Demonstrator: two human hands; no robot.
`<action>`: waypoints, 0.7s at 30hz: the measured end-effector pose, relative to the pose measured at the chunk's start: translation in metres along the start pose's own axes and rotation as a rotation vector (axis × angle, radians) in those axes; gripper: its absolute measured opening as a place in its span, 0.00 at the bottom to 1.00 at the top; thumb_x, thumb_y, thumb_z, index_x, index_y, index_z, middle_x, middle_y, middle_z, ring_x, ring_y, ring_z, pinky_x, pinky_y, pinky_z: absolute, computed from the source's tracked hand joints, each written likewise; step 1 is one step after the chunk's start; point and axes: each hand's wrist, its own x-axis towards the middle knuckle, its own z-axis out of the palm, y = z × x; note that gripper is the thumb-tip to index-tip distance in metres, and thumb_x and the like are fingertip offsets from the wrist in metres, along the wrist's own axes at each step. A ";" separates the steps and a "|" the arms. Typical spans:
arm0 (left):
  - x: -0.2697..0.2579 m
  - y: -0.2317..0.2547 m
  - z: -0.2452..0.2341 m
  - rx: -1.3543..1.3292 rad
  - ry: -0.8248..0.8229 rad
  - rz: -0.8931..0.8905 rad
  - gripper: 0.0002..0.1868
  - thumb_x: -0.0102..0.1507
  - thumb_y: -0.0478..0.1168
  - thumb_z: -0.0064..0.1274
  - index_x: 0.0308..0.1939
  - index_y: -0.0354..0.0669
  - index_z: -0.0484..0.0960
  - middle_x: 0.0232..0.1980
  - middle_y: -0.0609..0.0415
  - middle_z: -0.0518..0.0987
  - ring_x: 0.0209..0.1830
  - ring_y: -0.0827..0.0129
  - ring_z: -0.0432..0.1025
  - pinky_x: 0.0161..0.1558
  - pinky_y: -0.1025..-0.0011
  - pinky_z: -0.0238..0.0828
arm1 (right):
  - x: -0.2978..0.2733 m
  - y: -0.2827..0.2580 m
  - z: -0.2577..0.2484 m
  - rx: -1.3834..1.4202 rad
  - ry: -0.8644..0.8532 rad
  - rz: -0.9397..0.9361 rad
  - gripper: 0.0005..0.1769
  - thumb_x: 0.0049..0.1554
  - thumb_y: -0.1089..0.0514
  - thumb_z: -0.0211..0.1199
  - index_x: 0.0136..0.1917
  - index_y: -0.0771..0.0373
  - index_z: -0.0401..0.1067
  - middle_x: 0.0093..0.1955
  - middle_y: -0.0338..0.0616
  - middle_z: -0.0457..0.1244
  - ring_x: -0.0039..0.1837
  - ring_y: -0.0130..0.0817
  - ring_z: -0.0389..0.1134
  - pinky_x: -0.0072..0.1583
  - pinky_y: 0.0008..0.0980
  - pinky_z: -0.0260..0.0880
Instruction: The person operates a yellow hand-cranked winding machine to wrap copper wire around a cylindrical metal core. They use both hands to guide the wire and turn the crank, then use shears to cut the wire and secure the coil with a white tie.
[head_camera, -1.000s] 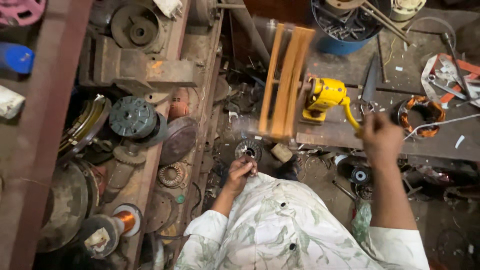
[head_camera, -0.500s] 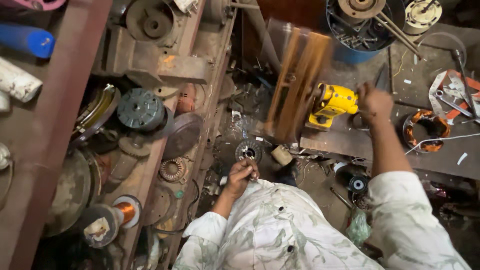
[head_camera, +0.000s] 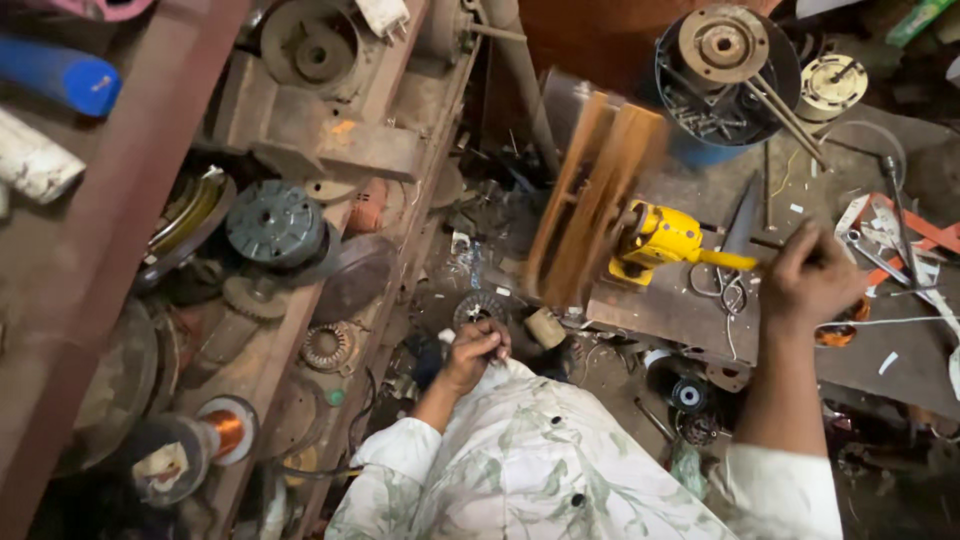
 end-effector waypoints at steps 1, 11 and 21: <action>0.002 0.000 -0.001 -0.014 0.003 0.008 0.15 0.63 0.45 0.53 0.37 0.34 0.80 0.31 0.53 0.77 0.32 0.69 0.70 0.38 0.72 0.64 | 0.015 0.008 0.015 -0.009 0.107 -0.095 0.24 0.76 0.56 0.57 0.37 0.66 0.70 0.29 0.41 0.63 0.33 0.33 0.65 0.39 0.33 0.61; -0.009 0.002 0.000 -0.045 -0.007 -0.040 0.14 0.65 0.46 0.52 0.37 0.35 0.78 0.28 0.54 0.75 0.30 0.70 0.68 0.37 0.72 0.63 | -0.025 0.120 0.135 -0.680 -0.287 -0.049 0.22 0.72 0.42 0.54 0.45 0.56 0.78 0.34 0.56 0.67 0.37 0.57 0.70 0.42 0.53 0.68; -0.011 0.013 0.004 0.023 0.014 -0.009 0.16 0.65 0.47 0.50 0.37 0.35 0.79 0.29 0.55 0.75 0.30 0.71 0.68 0.36 0.73 0.60 | -0.073 -0.006 -0.016 -0.192 -0.285 0.192 0.20 0.68 0.49 0.60 0.41 0.63 0.80 0.32 0.47 0.69 0.33 0.34 0.71 0.43 0.35 0.71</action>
